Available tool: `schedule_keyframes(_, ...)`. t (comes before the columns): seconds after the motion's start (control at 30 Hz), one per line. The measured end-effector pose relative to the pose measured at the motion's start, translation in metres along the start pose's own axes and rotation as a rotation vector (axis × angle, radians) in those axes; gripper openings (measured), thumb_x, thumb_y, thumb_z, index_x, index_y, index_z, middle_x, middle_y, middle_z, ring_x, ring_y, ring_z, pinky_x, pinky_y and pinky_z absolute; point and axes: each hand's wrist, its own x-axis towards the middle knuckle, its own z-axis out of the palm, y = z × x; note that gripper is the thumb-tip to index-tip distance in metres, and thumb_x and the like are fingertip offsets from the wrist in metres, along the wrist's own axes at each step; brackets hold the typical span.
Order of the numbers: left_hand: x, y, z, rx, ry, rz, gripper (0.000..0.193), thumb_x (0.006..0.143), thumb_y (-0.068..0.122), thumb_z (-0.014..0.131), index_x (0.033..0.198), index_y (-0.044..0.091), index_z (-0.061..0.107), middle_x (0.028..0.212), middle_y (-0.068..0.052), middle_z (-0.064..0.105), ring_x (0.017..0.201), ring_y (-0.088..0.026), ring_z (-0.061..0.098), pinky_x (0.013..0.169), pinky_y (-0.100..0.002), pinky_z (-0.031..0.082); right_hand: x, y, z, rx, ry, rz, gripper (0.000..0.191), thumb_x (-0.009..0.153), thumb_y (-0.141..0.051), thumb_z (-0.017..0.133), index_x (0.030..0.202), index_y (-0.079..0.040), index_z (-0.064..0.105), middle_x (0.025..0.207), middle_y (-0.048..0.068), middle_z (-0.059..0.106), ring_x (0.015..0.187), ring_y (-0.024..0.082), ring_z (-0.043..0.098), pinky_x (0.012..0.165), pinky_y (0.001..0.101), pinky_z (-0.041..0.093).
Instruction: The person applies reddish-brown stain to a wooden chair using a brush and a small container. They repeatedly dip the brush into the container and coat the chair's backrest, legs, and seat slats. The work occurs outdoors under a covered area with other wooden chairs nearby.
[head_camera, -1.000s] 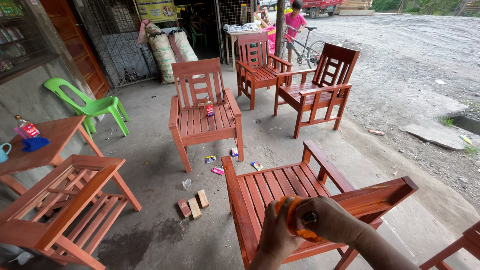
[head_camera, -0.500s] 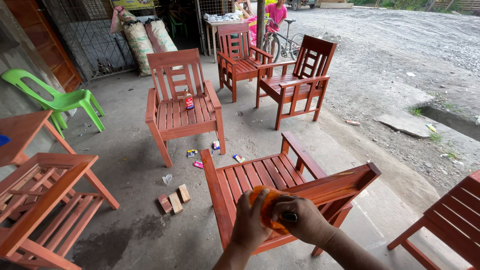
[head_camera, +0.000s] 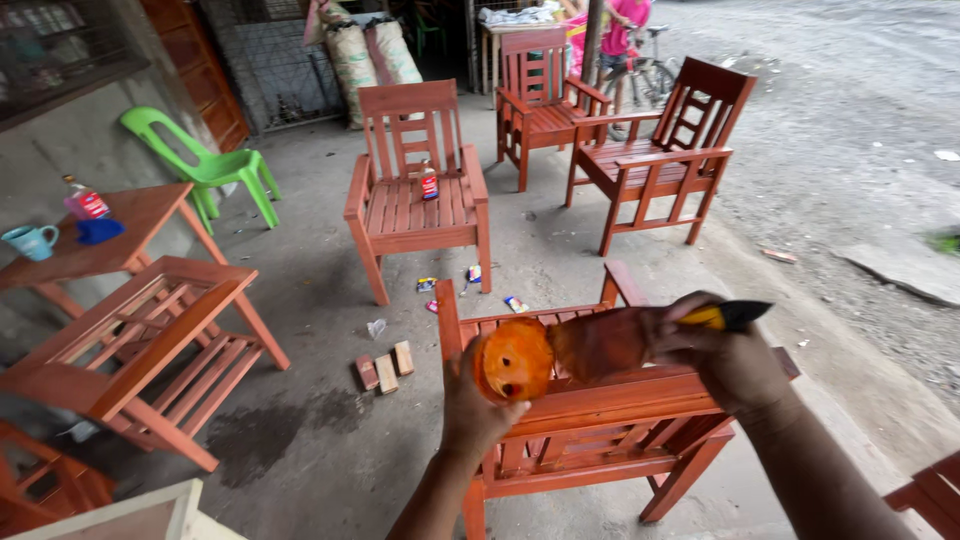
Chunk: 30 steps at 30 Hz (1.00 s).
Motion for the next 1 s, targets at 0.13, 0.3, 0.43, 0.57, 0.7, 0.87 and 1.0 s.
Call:
schedule_keyframes(0.13, 0.011, -0.013, -0.028, 0.084, 0.164, 0.025, 0.112, 0.052, 0.021, 0.099, 0.145, 0.011, 0.038, 0.127, -0.015, 0.046, 0.122, -0.033, 0.054, 0.107, -0.045, 0.05, 0.018, 0.019, -0.059, 0.026, 0.172, 0.05, 0.01, 0.09, 0.002, 0.064, 0.096, -0.005, 0.063, 0.092, 0.013, 0.069, 0.085, 0.027, 0.071, 0.077, 0.05, 0.062)
schedule_keyframes(0.3, 0.017, -0.004, -0.013, 0.043, 0.067, -0.133, 0.115, 0.058, 0.027, 0.1, 0.148, 0.016, 0.03, 0.131, -0.013, 0.038, 0.125, -0.03, 0.051, 0.107, -0.043, 0.052, 0.019, 0.052, -0.124, 0.004, 0.323, 0.057, 0.014, 0.089, 0.004, 0.064, 0.097, -0.007, 0.061, 0.094, 0.013, 0.069, 0.086, 0.027, 0.072, 0.079, 0.0487, 0.063)
schedule_keyframes(0.43, 0.015, 0.009, 0.023, 0.054, 0.004, -0.059, 0.116, 0.054, 0.022, 0.101, 0.147, 0.021, 0.032, 0.13, -0.011, 0.038, 0.126, -0.03, 0.051, 0.108, -0.043, 0.052, 0.006, 0.071, -0.173, 0.085, 0.422, -0.046, 0.014, 0.093, 0.004, 0.068, 0.1, -0.006, 0.06, 0.096, 0.013, 0.069, 0.088, 0.027, 0.071, 0.082, 0.0468, 0.063)
schedule_keyframes(0.57, 0.019, 0.022, 0.057, -0.007, -0.025, 0.0, 0.118, 0.052, 0.022, 0.102, 0.147, 0.021, 0.031, 0.13, -0.012, 0.038, 0.125, -0.029, 0.053, 0.107, -0.041, 0.053, -0.008, 0.085, -0.193, -0.134, 0.549, -0.27, 0.014, 0.091, 0.008, 0.071, 0.099, -0.002, 0.065, 0.103, 0.013, 0.071, 0.094, 0.026, 0.072, 0.089, 0.0409, 0.063)
schedule_keyframes(0.7, 0.02, 0.033, 0.081, -0.075, -0.104, -0.016, 0.12, 0.052, 0.018, 0.101, 0.149, 0.021, 0.029, 0.132, -0.011, 0.037, 0.126, -0.028, 0.055, 0.108, -0.039, 0.053, -0.029, 0.096, -0.176, -0.761, 0.522, -0.306, 0.014, 0.085, 0.003, 0.074, 0.095, -0.007, 0.074, 0.108, 0.008, 0.076, 0.099, 0.022, 0.073, 0.089, 0.0347, 0.061)
schedule_keyframes(0.87, 0.016, 0.038, 0.099, -0.098, -0.134, 0.01, 0.119, 0.053, 0.016, 0.101, 0.149, 0.02, 0.03, 0.131, -0.012, 0.038, 0.125, -0.029, 0.056, 0.107, -0.04, 0.054, -0.044, 0.085, -0.155, -1.146, 0.501, -0.164, 0.017, 0.079, -0.007, 0.082, 0.093, -0.012, 0.075, 0.109, 0.004, 0.075, 0.098, 0.022, 0.074, 0.084, 0.0354, 0.06)
schedule_keyframes(1.0, 0.016, 0.035, 0.101, -0.092, -0.14, -0.005, 0.119, 0.052, 0.016, 0.101, 0.149, 0.021, 0.031, 0.131, -0.011, 0.039, 0.125, -0.028, 0.057, 0.107, -0.039, 0.054, -0.048, 0.066, -0.163, -1.055, 0.474, -0.001, 0.01, 0.081, -0.01, 0.081, 0.089, -0.014, 0.077, 0.111, 0.002, 0.076, 0.1, 0.022, 0.075, 0.088, 0.0336, 0.063)
